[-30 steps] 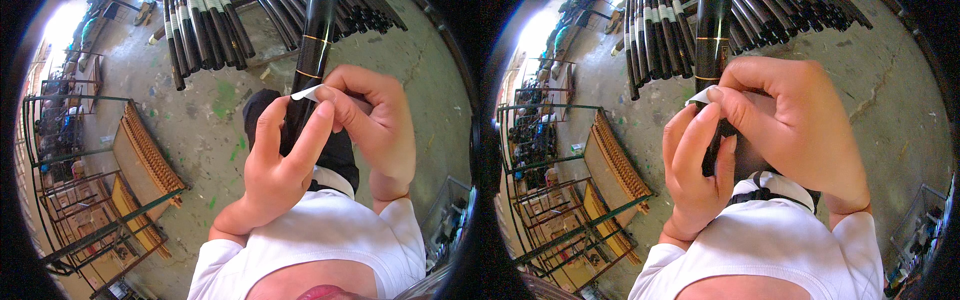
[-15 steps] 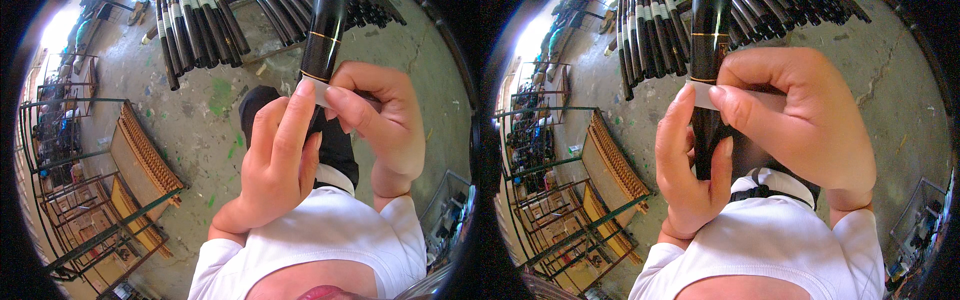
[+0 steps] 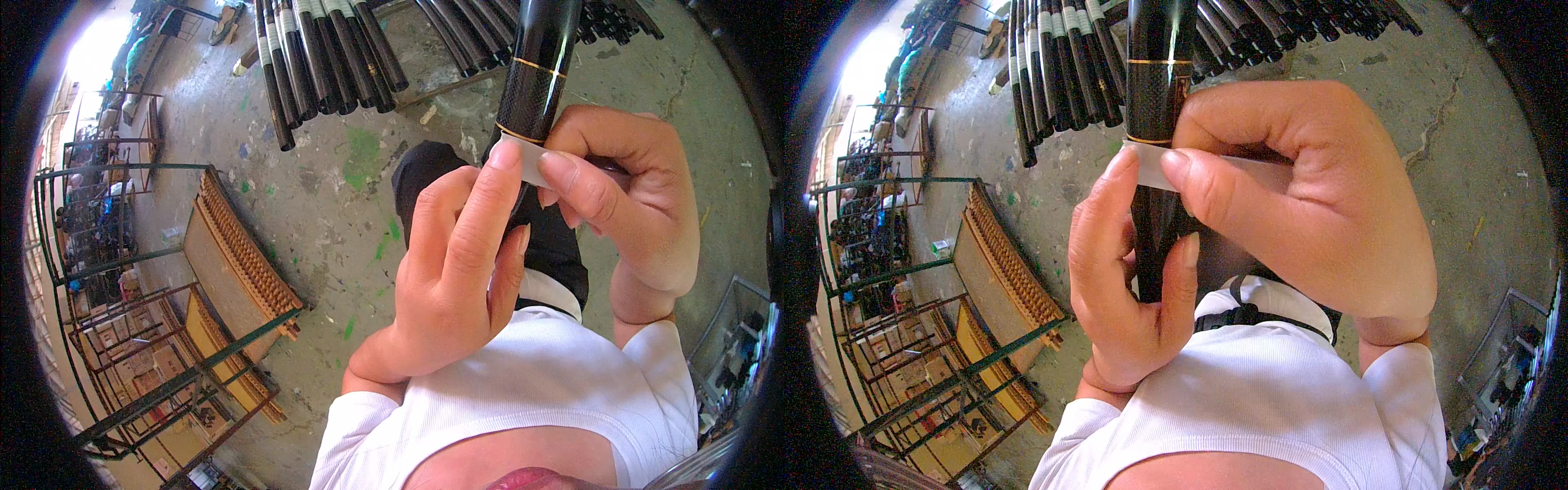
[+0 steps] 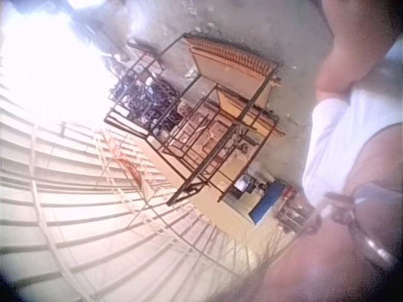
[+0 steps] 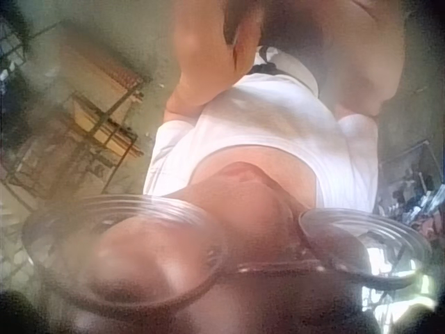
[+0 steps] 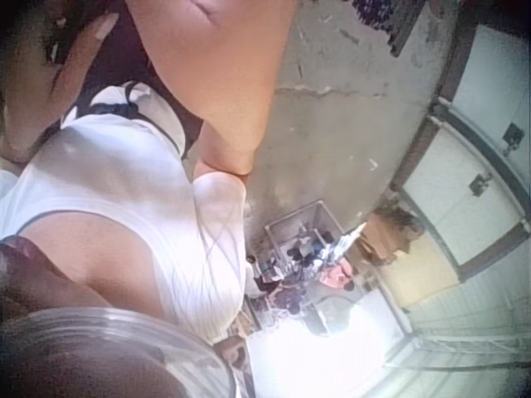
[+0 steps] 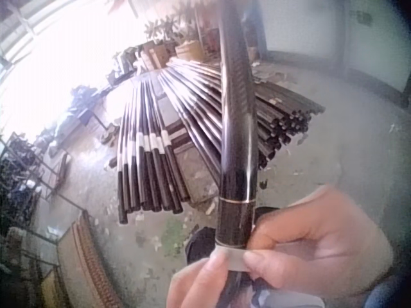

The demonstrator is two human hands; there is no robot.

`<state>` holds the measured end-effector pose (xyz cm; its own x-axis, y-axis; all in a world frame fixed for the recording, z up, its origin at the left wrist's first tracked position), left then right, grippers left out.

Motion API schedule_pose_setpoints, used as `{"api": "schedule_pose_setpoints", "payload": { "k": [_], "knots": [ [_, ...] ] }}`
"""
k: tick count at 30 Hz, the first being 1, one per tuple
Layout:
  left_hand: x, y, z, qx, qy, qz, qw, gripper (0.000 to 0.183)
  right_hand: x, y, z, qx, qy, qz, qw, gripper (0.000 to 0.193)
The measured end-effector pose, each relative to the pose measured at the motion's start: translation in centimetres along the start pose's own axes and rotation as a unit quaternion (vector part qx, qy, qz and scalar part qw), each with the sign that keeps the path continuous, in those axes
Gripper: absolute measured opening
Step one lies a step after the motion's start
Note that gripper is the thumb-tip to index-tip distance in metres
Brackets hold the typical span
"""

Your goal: The person wraps white adhesive tape around the ends of black carbon fiber tubes and places them back into a pile on the floor.

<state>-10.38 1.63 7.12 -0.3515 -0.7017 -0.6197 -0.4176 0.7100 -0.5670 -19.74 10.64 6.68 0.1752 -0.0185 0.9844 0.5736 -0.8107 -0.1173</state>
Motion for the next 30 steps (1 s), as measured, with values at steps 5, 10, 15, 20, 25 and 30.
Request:
{"api": "schedule_pose_setpoints", "payload": {
  "k": [5, 10, 15, 20, 25, 30],
  "knots": [
    [0.1, -0.1, 0.1, 0.008, -0.015, -0.008, 1.0, 0.053, 0.1, 0.2, 0.0, -0.003, -0.006, -0.019, 1.0, 0.018],
    [0.4, 0.0, 0.0, 0.021, -0.031, 0.025, 0.999, 0.052, -0.1, 0.0, 0.2, -0.008, 0.001, -0.002, 1.0, 0.019],
    [0.9, -0.1, 0.8, -0.02, -0.042, 0.063, 0.997, 0.052, -0.4, 0.3, 0.2, 0.004, -0.006, 0.004, 1.0, 0.02],
    [0.9, 0.2, 0.6, 0.005, -0.031, 0.078, 0.996, 0.056, -0.2, -0.1, 0.3, 0.002, -0.011, 0.012, 1.0, 0.021],
    [0.8, 0.0, 0.5, -0.05, -0.038, 0.117, 0.991, 0.055, -0.2, -0.3, 0.4, 0.002, -0.007, 0.003, 1.0, 0.02],
    [2.0, -0.3, 0.3, -0.016, -0.125, 0.17, 0.977, 0.055, -0.5, -0.5, -0.1, 0.013, -0.055, 0.052, 0.997, 0.02]
  ]
}}
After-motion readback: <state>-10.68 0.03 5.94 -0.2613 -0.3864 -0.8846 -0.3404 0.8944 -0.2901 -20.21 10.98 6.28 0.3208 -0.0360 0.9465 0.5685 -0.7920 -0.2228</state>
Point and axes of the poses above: each hand's wrist, its own z-axis away from the middle knuckle, its own y-axis out of the palm, x = y × z, the point moved 9 cm from there along -z, towards the middle knuckle, and after that the axes turned 4 degrees about -y, right-handed, at the moved point
